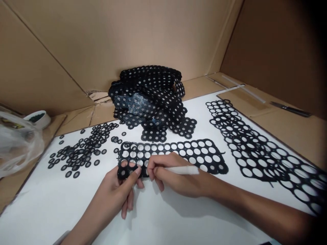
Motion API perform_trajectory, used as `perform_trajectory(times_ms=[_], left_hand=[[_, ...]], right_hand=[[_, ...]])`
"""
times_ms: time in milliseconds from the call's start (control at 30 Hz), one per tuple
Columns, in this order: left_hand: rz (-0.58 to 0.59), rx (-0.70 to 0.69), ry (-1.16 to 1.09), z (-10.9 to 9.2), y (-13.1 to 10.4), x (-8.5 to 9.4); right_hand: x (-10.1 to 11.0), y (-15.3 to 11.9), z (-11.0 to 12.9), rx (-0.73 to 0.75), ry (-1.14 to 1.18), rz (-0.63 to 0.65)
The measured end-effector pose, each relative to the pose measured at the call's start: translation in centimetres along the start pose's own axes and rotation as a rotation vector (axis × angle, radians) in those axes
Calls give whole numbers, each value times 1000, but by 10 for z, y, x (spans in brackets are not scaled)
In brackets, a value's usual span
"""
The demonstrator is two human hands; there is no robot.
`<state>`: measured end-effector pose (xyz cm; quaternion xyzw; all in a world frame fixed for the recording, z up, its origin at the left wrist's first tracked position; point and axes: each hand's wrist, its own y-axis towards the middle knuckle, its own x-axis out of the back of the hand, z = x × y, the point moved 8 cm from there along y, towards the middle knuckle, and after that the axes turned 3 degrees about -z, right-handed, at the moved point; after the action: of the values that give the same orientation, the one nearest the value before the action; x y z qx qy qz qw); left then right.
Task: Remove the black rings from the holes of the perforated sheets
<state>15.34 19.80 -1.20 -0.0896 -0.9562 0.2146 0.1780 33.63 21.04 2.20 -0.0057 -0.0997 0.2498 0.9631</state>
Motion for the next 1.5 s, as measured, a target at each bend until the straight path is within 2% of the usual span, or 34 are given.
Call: perform_trajectory(times_ms=[133,333,500,567,733,967,1300,1500], left_hand=[[-25,11,22,-1,-3,0],[-118,-33,71,-9,-16,0],[-136,-50,107,-18,-16,0],[-113,-33,88,-18,-15,-1],[-88,38,-123,-18,-12,-8],[-77,-28,64,-14,1,-9],[-69,-74,55,-6,2,-9],[-49,-118,50,-8,-4,-14]], right_hand=[[-3,-1,0,8,4,16],[-12,-4,18,219,-32,36],[4,-5,3,-18,98,-11],[11,-8,1,-57,93,-27],[14,-8,-1,-56,54,-27],[13,-5,-2,-51,1,-28],[10,-5,1,-60,-26,-1],[8,-6,1,9,-25,24]])
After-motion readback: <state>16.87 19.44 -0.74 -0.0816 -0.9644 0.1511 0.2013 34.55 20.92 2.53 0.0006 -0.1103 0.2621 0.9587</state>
